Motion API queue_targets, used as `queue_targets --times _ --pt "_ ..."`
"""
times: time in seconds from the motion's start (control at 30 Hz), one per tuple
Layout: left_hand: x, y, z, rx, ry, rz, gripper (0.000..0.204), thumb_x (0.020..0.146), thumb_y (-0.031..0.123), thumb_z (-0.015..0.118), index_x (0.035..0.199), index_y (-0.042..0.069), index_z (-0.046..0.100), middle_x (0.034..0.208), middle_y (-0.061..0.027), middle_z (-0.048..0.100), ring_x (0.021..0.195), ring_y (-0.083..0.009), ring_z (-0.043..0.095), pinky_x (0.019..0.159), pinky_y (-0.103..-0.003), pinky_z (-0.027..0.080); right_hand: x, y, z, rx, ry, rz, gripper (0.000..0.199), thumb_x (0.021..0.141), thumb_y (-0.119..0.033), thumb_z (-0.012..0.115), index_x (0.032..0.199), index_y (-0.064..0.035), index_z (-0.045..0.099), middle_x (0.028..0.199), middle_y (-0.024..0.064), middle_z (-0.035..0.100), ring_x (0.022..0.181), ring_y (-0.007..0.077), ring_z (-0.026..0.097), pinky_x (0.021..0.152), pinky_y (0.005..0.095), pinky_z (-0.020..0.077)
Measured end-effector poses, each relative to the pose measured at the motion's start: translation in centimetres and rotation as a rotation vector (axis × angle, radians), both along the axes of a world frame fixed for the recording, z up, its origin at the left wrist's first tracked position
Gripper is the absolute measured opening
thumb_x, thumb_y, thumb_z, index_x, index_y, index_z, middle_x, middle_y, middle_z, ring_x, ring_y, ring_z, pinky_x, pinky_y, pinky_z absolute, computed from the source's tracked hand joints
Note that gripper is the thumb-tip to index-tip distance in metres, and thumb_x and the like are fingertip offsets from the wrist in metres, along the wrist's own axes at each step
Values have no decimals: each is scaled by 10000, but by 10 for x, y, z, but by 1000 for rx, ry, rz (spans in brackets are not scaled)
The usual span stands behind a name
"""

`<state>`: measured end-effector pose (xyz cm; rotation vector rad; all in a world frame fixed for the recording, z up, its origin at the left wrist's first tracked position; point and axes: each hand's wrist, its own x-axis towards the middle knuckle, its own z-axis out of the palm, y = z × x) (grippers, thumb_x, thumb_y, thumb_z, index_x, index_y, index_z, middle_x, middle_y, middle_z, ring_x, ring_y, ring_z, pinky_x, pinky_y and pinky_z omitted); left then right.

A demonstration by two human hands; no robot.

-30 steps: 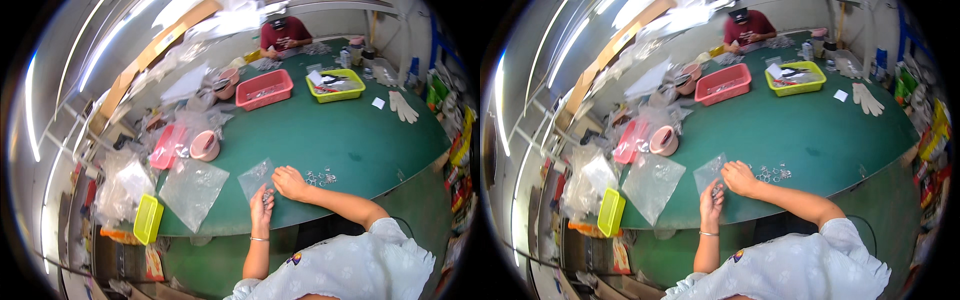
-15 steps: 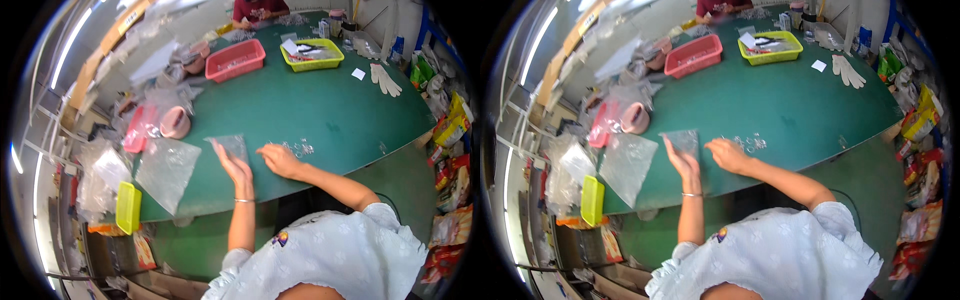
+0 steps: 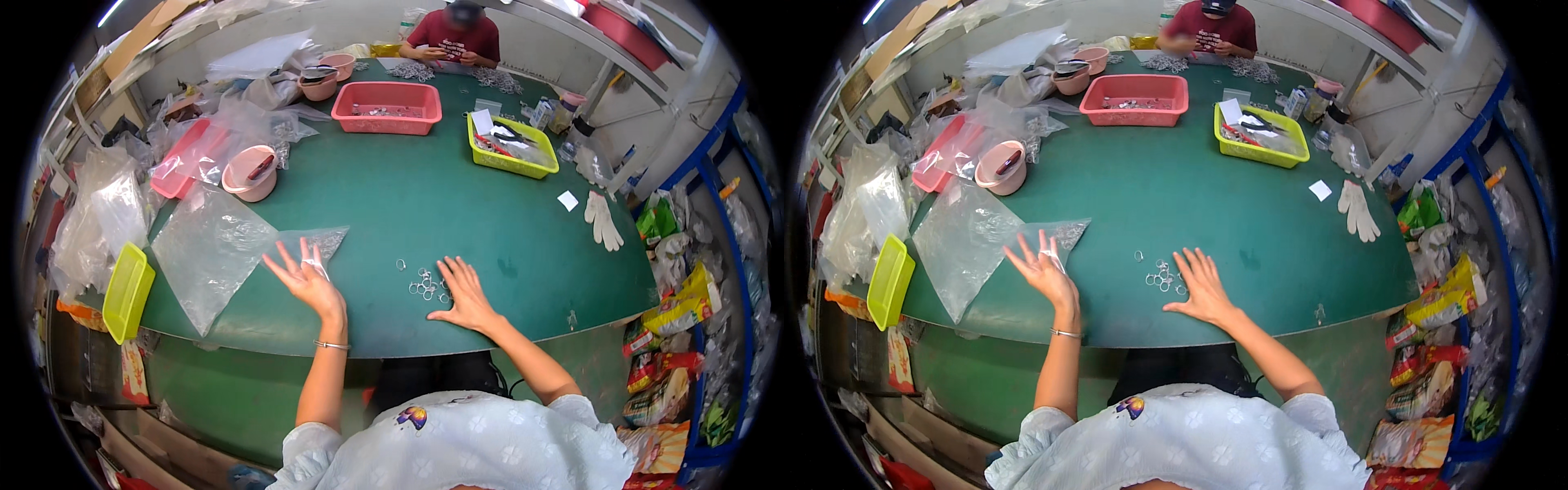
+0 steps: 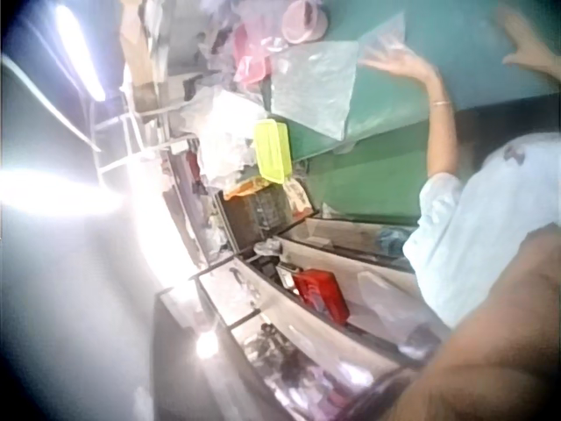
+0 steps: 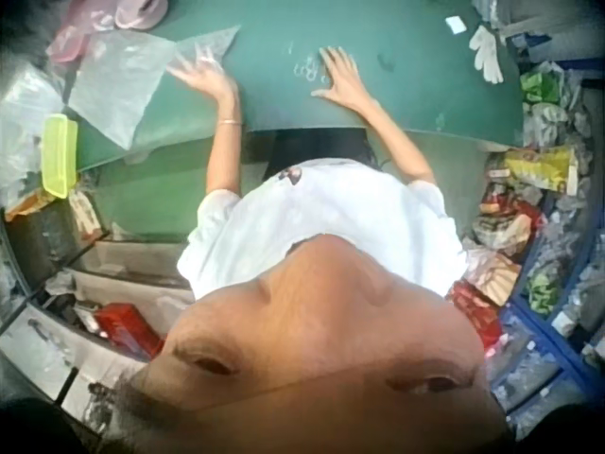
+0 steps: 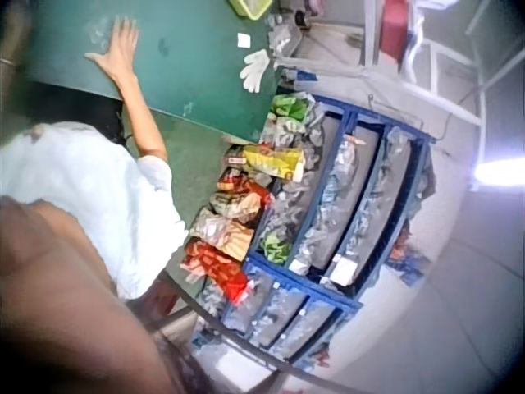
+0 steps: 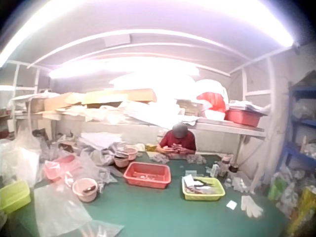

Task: The person sits at a green workbench and assembles small metal keychains by hand. They pick up individual metal rings and a central metal piece, linking them together to form a finished unit. The person places the completed keychains into a clear plastic bag and later moves to a blue shelving unit to place the bag among other packaged items.

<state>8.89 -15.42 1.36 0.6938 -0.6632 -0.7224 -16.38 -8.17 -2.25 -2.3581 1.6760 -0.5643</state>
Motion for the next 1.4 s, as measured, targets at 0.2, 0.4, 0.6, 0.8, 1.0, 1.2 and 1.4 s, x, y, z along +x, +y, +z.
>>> queue_targets --times 0.2,0.4,0.6,0.8,1.0,1.2,1.4 --pt "2 -2 9 22 -228 330 657 834 -81 358 1398 40 42 1437 -167 143 1275 -329 300 1015 -467 292 21 -27 -2 -32 -91 227 697 695 -389 704 1272 -121 419 1320 147 362 1259 366 287 1028 479 268" --pt "-27 44 -2 -181 -669 219 627 784 -76 442 1345 -7 171 1328 -179 290 1261 -278 308 1004 -443 303 28 -40 1 -23 -178 327 355 690 -248 720 974 -87 580 1056 96 504 992 287 475 806 408 409" --pt "-54 9 -6 -99 -606 -302 579 761 -118 462 1296 -7 271 1214 -157 376 1154 -239 407 928 -377 386 29 -43 -7 -133 -168 296 211 701 -174 696 804 -60 550 805 60 499 753 237 513 634 361 433" --pt "-87 -19 -25 166 -410 -672 504 794 -77 457 1271 42 351 1107 -119 469 1051 -185 472 819 -295 427 30 -46 -4 -241 -100 268 160 692 -131 685 748 -53 558 727 61 501 663 229 519 550 348 454" --pt "-92 -10 -56 192 -441 -786 466 806 -82 455 1248 43 378 1066 -107 494 995 -172 504 804 -281 436 22 -53 -5 -199 -251 67 119 675 -42 692 733 -36 589 660 64 537 590 220 524 495 319 434" --pt "-88 -11 -63 343 66 -1027 467 900 75 457 1315 36 247 1161 -144 474 1095 -204 479 900 -333 423 23 -66 3 212 -764 -335 75 737 -34 677 773 -8 617 676 57 587 599 91 534 504 240 408" --pt "-79 -21 -52 561 749 -1453 523 945 424 275 1302 42 299 1278 -174 410 1210 -290 390 1030 -429 294 59 -89 24 -7 -752 -231 93 709 1 671 775 15 607 695 98 588 606 149 545 532 259 420"
